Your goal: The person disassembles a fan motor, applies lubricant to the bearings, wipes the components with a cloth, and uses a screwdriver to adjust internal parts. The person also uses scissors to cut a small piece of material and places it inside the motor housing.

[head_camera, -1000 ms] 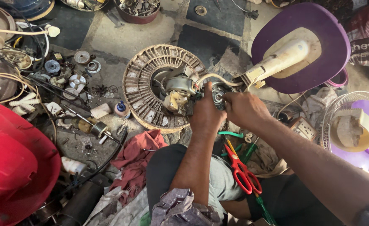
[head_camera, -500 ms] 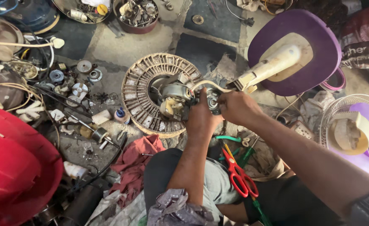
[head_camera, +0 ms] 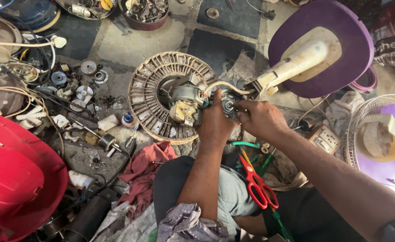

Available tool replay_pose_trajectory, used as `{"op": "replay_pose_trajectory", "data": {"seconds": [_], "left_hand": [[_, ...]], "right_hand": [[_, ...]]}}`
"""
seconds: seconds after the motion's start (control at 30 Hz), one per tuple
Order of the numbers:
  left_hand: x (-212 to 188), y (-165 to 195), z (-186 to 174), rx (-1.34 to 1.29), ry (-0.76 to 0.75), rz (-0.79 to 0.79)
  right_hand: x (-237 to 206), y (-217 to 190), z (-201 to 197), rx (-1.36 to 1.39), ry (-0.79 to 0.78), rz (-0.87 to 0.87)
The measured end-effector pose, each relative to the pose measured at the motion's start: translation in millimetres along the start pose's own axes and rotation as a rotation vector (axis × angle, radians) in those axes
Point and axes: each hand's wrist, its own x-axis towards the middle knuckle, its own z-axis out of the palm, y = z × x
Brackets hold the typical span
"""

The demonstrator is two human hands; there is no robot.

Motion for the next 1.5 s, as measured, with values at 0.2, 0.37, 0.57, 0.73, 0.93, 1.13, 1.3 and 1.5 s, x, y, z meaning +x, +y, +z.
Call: {"op": "replay_pose_trajectory", "data": {"seconds": [0.2,0.37,0.57,0.73,0.93,1.13,1.3,1.5], "left_hand": [[0,-4,8,0.059,0.049,0.015],[2,-4,9,0.106,-0.025,-0.113],[0,1,6,0.05,-0.024,-0.098],[-2,-1,1,0.044,-0.012,-0.051],[1,0,1,0.075,-0.02,-0.082],[2,0,2,0.07,-0.03,-0.096],[4,-1,2,0.064,-0.04,-0.09],[3,1,0,0.055,-0.042,-0.092]], "right_hand": [[5,-16,-6,-0.016,0.024,-0.019],[14,-39,-12,-0.258,-0.157,0.014],[2,-29,-16,-0.149,-0.022,-0.045],[-7,-20,-11,-0.11,0.02,0.003],[-2,-18,-8,-0.123,0.028,-0.02],[1,-20,-8,-0.147,-0.014,-0.005],[3,-22,-10,-0.172,-0.058,0.01],[5,-28,-12,-0.191,-0.071,0.025]]}}
